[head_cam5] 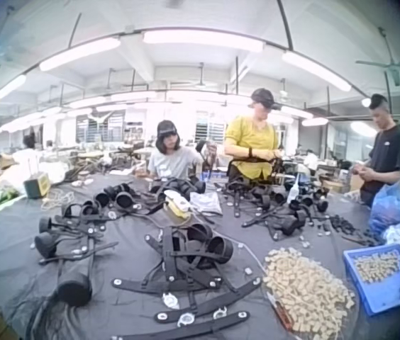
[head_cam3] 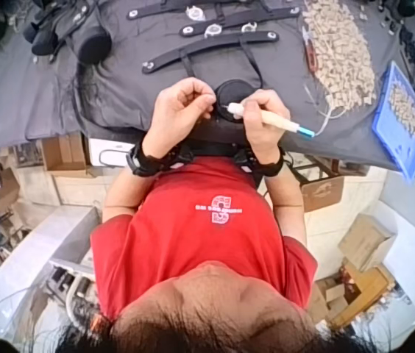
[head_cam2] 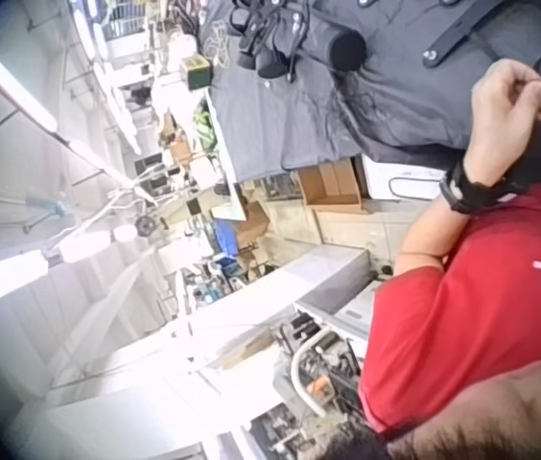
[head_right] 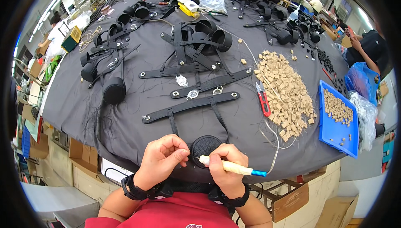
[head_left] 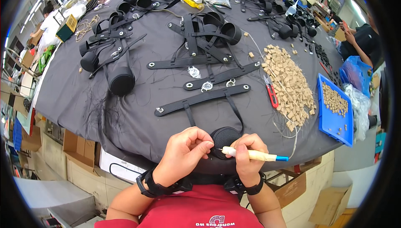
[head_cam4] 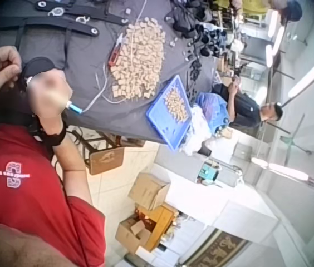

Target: The person uses a pen-like tool to mark or apply adhesive to various points on black leather harnesses laid out on a table. They handle multiple harnesses one at a time, repositioning them to access different sections while other workers are visible in the background.

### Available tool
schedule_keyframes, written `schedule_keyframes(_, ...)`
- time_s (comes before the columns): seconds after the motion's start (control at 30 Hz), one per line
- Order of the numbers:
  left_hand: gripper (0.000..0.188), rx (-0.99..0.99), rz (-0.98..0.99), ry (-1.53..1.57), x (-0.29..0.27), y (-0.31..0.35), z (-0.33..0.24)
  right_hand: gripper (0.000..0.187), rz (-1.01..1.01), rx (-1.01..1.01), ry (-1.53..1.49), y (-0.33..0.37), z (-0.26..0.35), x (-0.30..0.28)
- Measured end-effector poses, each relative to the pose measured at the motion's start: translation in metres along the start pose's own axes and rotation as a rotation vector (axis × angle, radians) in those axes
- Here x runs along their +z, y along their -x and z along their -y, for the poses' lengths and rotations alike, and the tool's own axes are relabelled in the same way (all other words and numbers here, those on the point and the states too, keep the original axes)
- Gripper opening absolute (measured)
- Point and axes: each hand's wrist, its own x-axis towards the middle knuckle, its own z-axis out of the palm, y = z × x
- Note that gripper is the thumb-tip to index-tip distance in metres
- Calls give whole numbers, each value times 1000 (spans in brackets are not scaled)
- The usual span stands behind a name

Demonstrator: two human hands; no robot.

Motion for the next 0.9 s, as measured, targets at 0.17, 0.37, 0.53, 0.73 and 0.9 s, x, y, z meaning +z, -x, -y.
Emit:
schedule_keyframes(0.17,9,-8,-24,-167,-2,4,-5,15,10,-14,7,-2,0,0)
schedule_keyframes(0.37,10,121,18,-520,-7,8,-17,13,11,-24,9,-3,1,1)
schedule_keyframes(0.53,10,206,62,-645,-8,9,-14,14,13,-14,6,-1,-1,1)
schedule_keyframes(0.73,11,141,75,-608,-8,9,-13,16,32,-16,17,0,-4,-1)
schedule_keyframes(0.9,12,162,58,-610,-7,8,-14,17,40,-34,54,0,-4,-1)
